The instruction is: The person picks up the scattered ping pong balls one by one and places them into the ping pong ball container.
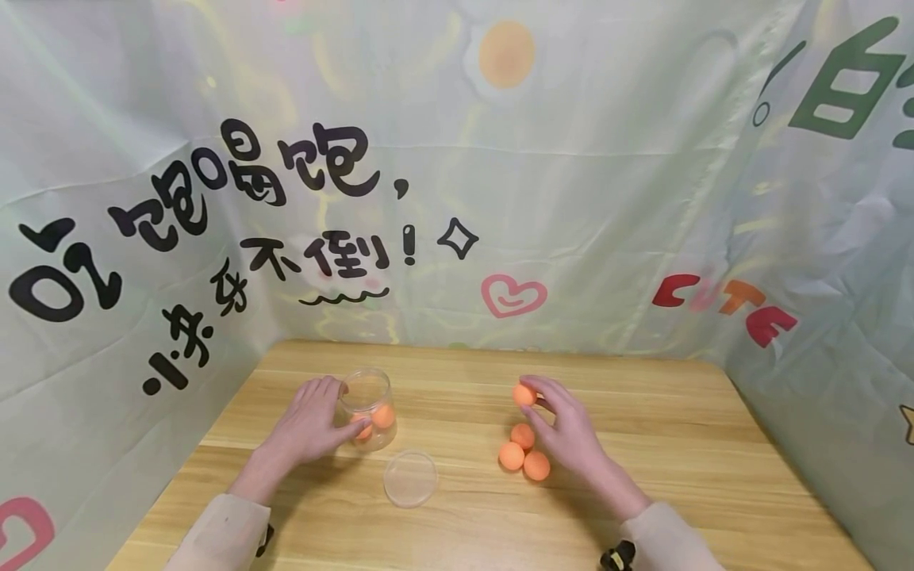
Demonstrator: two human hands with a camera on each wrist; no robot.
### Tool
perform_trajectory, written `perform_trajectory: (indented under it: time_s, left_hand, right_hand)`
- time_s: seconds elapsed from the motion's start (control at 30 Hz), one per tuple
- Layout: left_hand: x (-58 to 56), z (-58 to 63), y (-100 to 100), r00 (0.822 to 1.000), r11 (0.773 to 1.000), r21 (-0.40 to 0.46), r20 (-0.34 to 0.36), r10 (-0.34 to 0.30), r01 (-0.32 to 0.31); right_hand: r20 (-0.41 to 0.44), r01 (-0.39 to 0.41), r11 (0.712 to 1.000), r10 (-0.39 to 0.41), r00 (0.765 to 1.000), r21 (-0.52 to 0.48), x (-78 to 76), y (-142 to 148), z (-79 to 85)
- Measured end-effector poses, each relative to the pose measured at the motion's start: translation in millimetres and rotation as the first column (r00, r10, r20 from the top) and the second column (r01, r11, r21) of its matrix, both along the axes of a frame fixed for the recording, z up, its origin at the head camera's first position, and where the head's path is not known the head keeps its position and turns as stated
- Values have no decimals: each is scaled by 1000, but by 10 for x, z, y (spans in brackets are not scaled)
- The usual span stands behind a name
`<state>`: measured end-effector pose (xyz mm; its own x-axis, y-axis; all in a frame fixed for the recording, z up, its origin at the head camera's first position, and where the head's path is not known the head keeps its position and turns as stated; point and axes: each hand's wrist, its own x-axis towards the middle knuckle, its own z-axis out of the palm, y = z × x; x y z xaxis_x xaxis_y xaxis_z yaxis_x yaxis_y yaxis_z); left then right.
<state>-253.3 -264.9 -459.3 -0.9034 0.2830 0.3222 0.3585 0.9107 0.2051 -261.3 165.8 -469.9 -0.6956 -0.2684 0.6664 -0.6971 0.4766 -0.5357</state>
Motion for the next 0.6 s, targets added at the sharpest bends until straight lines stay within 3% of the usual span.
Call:
perform_trajectory:
  time_s: [0.6]
  left_hand:
    - [-7, -12, -8, 1000, 1000, 3, 4, 0, 0]
  right_hand:
    - [30, -57, 998, 57, 998, -25, 18, -305, 81]
